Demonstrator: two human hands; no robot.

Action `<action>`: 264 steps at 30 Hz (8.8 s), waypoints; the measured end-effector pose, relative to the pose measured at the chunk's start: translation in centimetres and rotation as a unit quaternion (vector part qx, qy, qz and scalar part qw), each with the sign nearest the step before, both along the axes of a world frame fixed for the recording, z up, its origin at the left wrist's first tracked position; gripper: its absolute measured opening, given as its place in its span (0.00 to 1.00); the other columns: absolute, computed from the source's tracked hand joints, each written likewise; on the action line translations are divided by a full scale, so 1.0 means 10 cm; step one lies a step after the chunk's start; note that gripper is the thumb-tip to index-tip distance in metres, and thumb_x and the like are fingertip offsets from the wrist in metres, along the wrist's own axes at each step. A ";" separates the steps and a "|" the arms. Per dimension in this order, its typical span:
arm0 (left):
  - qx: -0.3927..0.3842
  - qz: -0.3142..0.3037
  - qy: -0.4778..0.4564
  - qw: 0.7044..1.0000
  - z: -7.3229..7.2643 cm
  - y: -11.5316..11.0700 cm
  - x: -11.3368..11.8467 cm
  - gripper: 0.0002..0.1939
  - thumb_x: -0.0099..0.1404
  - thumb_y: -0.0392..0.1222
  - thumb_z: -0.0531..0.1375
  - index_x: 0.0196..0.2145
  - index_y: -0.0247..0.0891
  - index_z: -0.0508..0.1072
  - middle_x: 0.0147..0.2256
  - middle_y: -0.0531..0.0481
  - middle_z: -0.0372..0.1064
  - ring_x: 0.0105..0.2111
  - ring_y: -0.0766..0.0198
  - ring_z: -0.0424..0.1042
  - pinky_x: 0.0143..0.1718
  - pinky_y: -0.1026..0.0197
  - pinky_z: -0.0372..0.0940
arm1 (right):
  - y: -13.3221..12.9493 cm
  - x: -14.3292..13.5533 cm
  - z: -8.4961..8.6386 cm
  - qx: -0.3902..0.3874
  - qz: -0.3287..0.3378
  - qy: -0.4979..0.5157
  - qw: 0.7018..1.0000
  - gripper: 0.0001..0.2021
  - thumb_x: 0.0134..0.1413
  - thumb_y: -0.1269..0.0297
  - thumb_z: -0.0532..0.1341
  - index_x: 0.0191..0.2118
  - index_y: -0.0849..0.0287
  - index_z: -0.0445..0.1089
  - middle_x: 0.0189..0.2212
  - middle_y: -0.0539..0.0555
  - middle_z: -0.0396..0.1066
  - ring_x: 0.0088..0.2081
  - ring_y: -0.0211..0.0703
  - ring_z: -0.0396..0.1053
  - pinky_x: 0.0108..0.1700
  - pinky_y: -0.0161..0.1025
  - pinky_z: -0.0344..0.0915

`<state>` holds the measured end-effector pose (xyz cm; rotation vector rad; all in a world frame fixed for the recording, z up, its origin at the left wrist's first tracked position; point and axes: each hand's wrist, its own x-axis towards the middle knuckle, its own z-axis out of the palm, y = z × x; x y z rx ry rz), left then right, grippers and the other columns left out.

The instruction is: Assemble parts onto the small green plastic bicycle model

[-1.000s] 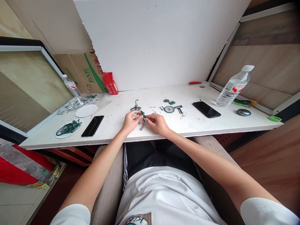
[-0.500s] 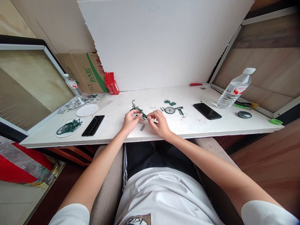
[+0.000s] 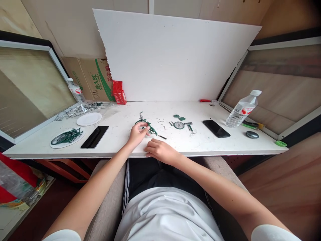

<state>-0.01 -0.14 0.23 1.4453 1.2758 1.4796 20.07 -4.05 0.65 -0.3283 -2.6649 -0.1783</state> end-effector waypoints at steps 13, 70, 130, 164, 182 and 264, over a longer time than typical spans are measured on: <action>-0.019 -0.043 -0.023 0.999 0.03 -0.03 0.02 0.21 0.62 0.51 0.72 0.45 0.36 0.76 0.45 0.41 0.79 0.31 0.62 0.80 0.33 0.60 0.72 | 0.38 0.26 0.14 -0.189 -0.061 0.346 0.917 0.10 0.71 0.56 0.66 0.49 0.53 0.81 0.37 0.56 0.79 0.38 0.46 0.77 0.40 0.44 0.78; -0.012 -0.121 0.048 0.991 0.18 -0.17 0.06 0.18 0.64 0.48 0.72 0.44 0.34 0.77 0.41 0.42 0.80 0.31 0.61 0.81 0.36 0.59 0.74 | 0.43 0.26 0.01 -0.197 -0.139 0.342 0.908 0.17 0.70 0.46 0.64 0.42 0.55 0.81 0.35 0.56 0.82 0.36 0.48 0.79 0.35 0.45 0.79; 0.017 -0.076 0.018 0.997 0.00 0.00 0.02 0.17 0.68 0.51 0.64 0.43 0.34 0.84 0.42 0.41 0.83 0.41 0.55 0.80 0.45 0.55 0.75 | 0.41 0.25 0.12 -0.211 -0.116 0.181 0.954 0.25 0.79 0.47 0.49 0.51 0.55 0.80 0.40 0.59 0.80 0.46 0.53 0.72 0.49 0.48 0.68; 0.035 0.021 0.104 0.994 -0.07 0.03 0.02 0.15 0.64 0.47 0.70 0.45 0.37 0.81 0.43 0.42 0.83 0.42 0.57 0.79 0.47 0.55 0.72 | 0.45 0.28 0.02 -0.193 -0.345 0.114 0.911 0.13 0.80 0.57 0.48 0.54 0.56 0.67 0.38 0.58 0.78 0.35 0.52 0.72 0.31 0.41 0.57; 0.030 0.020 0.103 0.994 -0.07 0.02 0.03 0.16 0.60 0.48 0.72 0.43 0.38 0.81 0.41 0.43 0.82 0.41 0.55 0.79 0.46 0.54 0.73 | 0.43 0.29 0.03 -0.159 -0.230 0.129 0.951 0.17 0.75 0.70 0.52 0.53 0.54 0.78 0.49 0.60 0.77 0.52 0.53 0.73 0.40 0.42 0.70; 0.048 -0.007 0.152 0.987 0.06 -0.09 0.07 0.16 0.64 0.49 0.68 0.44 0.36 0.86 0.41 0.43 0.85 0.39 0.56 0.80 0.44 0.57 0.75 | 0.43 0.31 0.03 -0.211 -0.239 0.263 0.910 0.12 0.75 0.54 0.59 0.48 0.54 0.76 0.34 0.52 0.84 0.30 0.45 0.79 0.36 0.41 0.68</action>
